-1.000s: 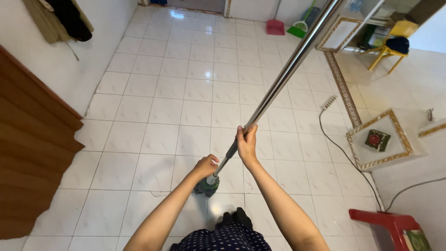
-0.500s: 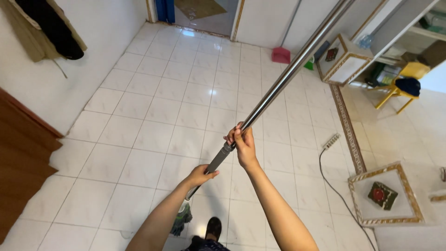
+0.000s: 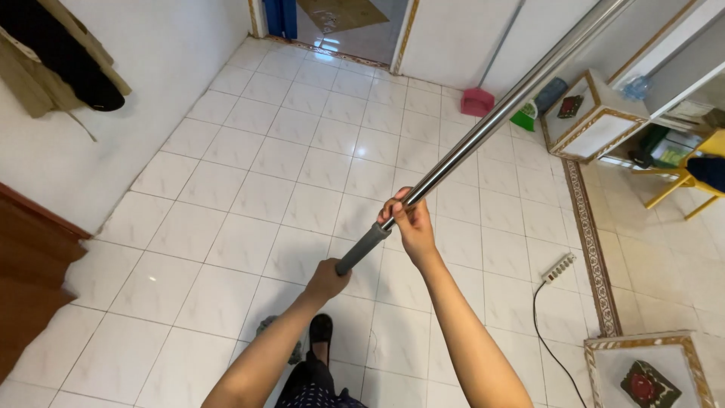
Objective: The person mops a tiled floor with a mop and then rinses it in a bucket in a utility area.
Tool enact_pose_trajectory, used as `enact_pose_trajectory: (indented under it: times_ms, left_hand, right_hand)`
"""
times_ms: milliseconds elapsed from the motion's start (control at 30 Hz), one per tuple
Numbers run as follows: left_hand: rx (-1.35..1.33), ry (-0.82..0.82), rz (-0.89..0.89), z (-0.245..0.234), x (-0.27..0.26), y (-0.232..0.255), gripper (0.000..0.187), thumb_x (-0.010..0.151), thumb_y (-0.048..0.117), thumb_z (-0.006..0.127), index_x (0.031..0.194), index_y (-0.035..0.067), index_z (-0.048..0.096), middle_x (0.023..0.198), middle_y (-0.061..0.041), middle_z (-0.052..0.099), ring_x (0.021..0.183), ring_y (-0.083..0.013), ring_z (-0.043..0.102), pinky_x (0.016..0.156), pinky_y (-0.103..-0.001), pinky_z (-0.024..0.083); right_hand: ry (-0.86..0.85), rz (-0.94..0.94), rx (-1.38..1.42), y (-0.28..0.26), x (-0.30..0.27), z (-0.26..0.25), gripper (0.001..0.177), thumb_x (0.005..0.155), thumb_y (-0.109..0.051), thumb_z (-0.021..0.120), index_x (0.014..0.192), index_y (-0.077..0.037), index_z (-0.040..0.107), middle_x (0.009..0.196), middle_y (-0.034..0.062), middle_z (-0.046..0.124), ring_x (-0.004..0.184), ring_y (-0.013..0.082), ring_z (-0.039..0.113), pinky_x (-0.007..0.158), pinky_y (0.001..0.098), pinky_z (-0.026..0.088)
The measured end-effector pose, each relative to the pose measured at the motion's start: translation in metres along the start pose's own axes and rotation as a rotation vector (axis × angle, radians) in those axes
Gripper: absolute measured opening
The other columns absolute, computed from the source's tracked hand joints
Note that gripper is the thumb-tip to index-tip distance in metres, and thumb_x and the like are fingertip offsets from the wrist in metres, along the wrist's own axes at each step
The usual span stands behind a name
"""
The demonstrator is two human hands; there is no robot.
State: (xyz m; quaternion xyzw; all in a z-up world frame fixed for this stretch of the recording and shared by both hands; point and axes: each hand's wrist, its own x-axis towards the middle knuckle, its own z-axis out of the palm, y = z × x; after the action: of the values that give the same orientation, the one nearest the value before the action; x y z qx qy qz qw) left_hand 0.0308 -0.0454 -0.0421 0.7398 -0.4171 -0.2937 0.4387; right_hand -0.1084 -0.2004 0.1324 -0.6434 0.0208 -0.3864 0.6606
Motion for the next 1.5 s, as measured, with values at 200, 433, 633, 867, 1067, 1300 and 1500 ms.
enact_pose_trajectory:
  times_ms: [200, 433, 633, 867, 1067, 1300, 1500]
  left_hand:
    - [0.156, -0.054, -0.24, -0.024, 0.111, -0.008, 0.032, 0.093, 0.025, 0.065, 0.084, -0.005, 0.07, 0.079, -0.021, 0.072, 0.071, -0.0345, 0.07, 0.065, -0.044, 0.054]
    - [0.111, 0.051, -0.281, -0.101, 0.253, 0.002, 0.029, 0.091, 0.026, 0.067, 0.084, -0.001, 0.064, 0.075, -0.016, 0.07, 0.063, -0.0242, 0.065, 0.058, -0.04, 0.054]
    - [0.037, 0.114, -0.365, -0.127, 0.339, -0.021, 0.029, 0.093, 0.026, 0.066, 0.081, 0.0, 0.062, 0.067, -0.014, 0.067, 0.056, -0.0219, 0.064, 0.051, -0.039, 0.051]
    - [0.119, 0.067, -0.387, -0.118, 0.423, -0.053, 0.035, 0.093, 0.025, 0.065, 0.073, -0.003, 0.063, 0.065, -0.016, 0.068, 0.055, -0.0243, 0.064, 0.052, -0.04, 0.051]
    - [0.129, 0.095, -0.46, -0.108, 0.536, -0.052, 0.031, 0.093, 0.026, 0.065, 0.082, -0.003, 0.064, 0.07, -0.017, 0.069, 0.059, -0.0262, 0.068, 0.055, -0.041, 0.055]
    - [0.172, 0.223, -0.411, -0.09, 0.704, -0.039, 0.03, 0.09, 0.027, 0.067, 0.088, -0.003, 0.065, 0.071, -0.016, 0.071, 0.061, -0.0261, 0.069, 0.054, -0.039, 0.057]
    - [0.181, 0.121, -0.535, -0.074, 0.823, -0.028, 0.038, 0.095, 0.03, 0.065, 0.081, -0.005, 0.064, 0.067, -0.016, 0.069, 0.06, -0.0267, 0.07, 0.053, -0.039, 0.056]
  right_hand:
    - [-0.099, 0.343, -0.095, 0.023, 0.099, -0.031, 0.058, 0.101, -0.041, 0.049, 0.151, -0.017, 0.03, 0.129, 0.0039, 0.06, 0.121, 0.0203, 0.061, 0.098, 0.0394, 0.056]
    - [-0.174, 0.52, -0.322, 0.117, 0.192, -0.086, 0.05, 0.103, -0.039, 0.051, 0.145, -0.013, 0.048, 0.132, 0.0068, 0.065, 0.124, 0.0207, 0.063, 0.097, 0.039, 0.054]
    - [-0.161, 0.684, -0.423, 0.168, 0.264, -0.127, 0.043, 0.102, -0.039, 0.051, 0.137, -0.015, 0.058, 0.128, 0.0035, 0.067, 0.12, 0.0178, 0.065, 0.094, 0.0373, 0.055]
    - [-0.263, 0.671, -0.36, 0.223, 0.364, -0.151, 0.054, 0.102, -0.051, 0.044, 0.146, -0.021, 0.049, 0.13, 0.0029, 0.068, 0.122, 0.0178, 0.065, 0.097, 0.0378, 0.055]
    - [-0.327, 0.596, -0.282, 0.271, 0.464, -0.22, 0.061, 0.1, -0.058, 0.04, 0.149, -0.022, 0.049, 0.13, 0.0034, 0.069, 0.121, 0.0186, 0.066, 0.096, 0.0393, 0.055]
    - [-0.33, 0.582, -0.347, 0.297, 0.607, -0.327, 0.056, 0.102, -0.052, 0.047, 0.147, -0.02, 0.05, 0.129, 0.0024, 0.071, 0.119, 0.0171, 0.066, 0.095, 0.0373, 0.054]
    - [-0.365, 0.558, -0.283, 0.354, 0.702, -0.399, 0.054, 0.103, -0.042, 0.048, 0.151, -0.02, 0.047, 0.129, 0.0019, 0.067, 0.114, 0.0159, 0.066, 0.091, 0.0344, 0.053]
